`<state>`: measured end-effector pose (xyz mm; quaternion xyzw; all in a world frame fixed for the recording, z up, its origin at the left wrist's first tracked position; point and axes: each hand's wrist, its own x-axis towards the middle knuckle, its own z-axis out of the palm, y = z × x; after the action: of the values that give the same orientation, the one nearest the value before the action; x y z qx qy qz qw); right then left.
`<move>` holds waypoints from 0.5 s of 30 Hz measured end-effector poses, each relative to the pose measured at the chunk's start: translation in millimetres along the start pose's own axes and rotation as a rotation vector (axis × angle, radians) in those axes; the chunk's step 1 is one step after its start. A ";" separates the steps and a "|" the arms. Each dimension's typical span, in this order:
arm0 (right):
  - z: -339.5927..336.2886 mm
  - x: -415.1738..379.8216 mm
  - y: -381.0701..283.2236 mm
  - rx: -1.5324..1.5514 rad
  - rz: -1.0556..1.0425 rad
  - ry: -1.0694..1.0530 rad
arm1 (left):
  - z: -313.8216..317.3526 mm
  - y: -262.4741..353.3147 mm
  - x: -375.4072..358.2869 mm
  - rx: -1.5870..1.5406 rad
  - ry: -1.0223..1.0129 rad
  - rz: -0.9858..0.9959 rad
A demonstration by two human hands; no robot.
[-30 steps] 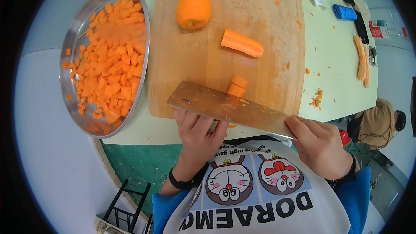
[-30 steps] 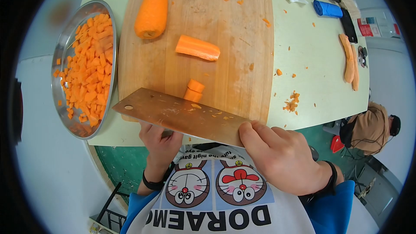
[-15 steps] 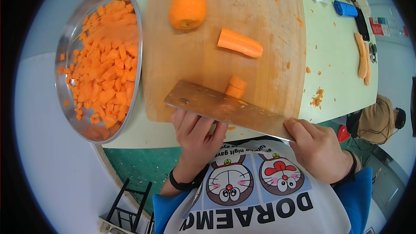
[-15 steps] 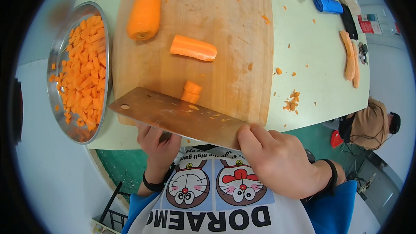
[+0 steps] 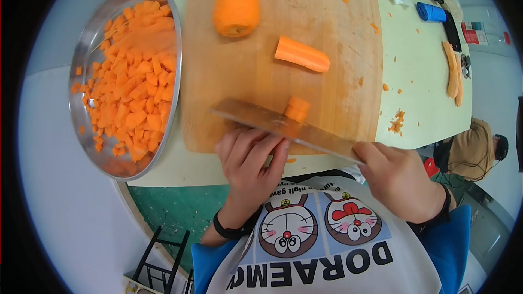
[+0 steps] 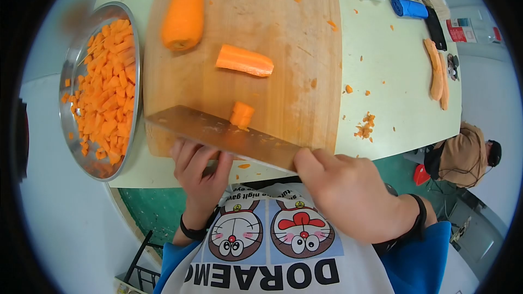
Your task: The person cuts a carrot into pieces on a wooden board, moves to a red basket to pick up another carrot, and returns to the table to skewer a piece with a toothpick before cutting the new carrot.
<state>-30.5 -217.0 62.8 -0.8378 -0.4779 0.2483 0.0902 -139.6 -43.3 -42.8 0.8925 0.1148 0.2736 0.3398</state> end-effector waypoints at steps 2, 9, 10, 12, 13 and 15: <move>-1.8 0.5 5.0 0.142 0.023 0.050 | -1.7 -0.3 0.4 0.001 -0.013 0.002; -6.6 -14.8 -1.2 0.174 -0.001 0.190 | -8.2 0.9 -6.2 -0.025 0.050 0.029; -5.6 -15.9 -0.2 0.163 -0.011 0.167 | -8.1 0.0 -7.3 0.009 0.040 0.032; -0.8 -16.5 0.4 0.151 -0.027 0.146 | -7.4 -1.0 -7.9 0.013 0.038 0.043; 3.2 -16.7 0.0 0.133 -0.037 0.162 | -7.1 -1.6 -8.4 0.016 0.033 0.051; 5.7 -16.4 -1.1 0.117 -0.047 0.177 | -6.1 -3.6 -10.8 0.030 0.043 0.051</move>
<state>-41.1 -230.8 63.8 -0.8383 -0.4721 0.1987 0.1866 -152.0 -41.5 -45.9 0.8941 0.1032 0.2995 0.3165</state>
